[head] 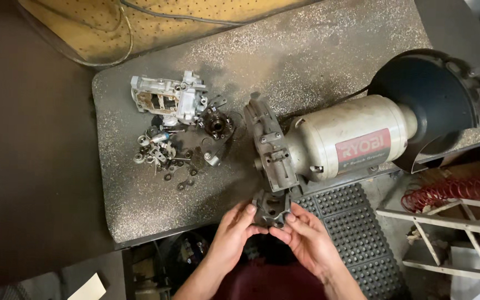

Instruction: The person uses a bench grinder to smooth and deburr several small metal parts. They handle a cylindrical component, a spring, and a flat bracket, pressing each against the spinning wheel and rotating them to treat different surfaces.

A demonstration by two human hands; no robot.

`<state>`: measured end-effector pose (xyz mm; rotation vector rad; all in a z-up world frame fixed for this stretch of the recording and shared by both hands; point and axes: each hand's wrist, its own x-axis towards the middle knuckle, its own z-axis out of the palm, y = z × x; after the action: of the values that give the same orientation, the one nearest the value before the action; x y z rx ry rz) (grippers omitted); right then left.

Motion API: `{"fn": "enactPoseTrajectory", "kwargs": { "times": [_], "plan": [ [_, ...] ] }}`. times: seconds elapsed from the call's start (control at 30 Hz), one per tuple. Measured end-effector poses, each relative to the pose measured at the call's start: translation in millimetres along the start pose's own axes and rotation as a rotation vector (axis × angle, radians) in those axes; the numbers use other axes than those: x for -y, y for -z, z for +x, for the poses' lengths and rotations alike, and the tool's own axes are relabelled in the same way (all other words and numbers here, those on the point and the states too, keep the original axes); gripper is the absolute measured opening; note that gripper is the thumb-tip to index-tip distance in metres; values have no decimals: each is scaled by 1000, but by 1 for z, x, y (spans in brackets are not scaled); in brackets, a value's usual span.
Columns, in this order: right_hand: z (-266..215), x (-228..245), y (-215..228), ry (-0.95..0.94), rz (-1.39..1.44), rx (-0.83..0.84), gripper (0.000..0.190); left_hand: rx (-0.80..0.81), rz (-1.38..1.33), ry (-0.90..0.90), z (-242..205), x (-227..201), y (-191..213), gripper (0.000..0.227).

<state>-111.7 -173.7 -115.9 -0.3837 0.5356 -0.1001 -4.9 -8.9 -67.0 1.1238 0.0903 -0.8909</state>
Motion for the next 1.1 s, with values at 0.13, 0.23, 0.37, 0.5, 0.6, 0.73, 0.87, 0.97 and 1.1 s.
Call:
{"fn": "enactPoseTrajectory", "kwargs": {
  "times": [0.13, 0.23, 0.37, 0.5, 0.6, 0.73, 0.87, 0.97, 1.1],
  "plan": [
    [9, -6, 0, 28, 26, 77, 5, -42, 64, -85, 7, 1, -4, 36],
    [16, -13, -2, 27, -8, -4, 12, -117, 86, -81, 12, -3, -10, 38],
    [26, -19, 4, 46, 5, -33, 13, -199, 39, -75, 22, 5, -10, 34],
    [19, -20, 1, 62, 44, -45, 13, -206, 72, -136, 18, 6, -16, 37],
    [1, -13, -17, 74, 0, -78, 16, -223, 66, -95, 1, -10, -31, 36],
    [7, -20, -12, 66, 13, -97, 17, -201, 16, -119, 10, 0, -23, 37],
    [6, -21, -12, 90, 45, -122, 13, -228, 59, -104, 20, 4, -19, 34],
    [-8, -21, -13, 112, 40, -122, 13, -207, 65, -79, 5, -7, -29, 35],
    [-14, -21, -10, 127, 51, -167, 12, -206, 47, -24, 4, -8, -33, 35]
  ]
}}
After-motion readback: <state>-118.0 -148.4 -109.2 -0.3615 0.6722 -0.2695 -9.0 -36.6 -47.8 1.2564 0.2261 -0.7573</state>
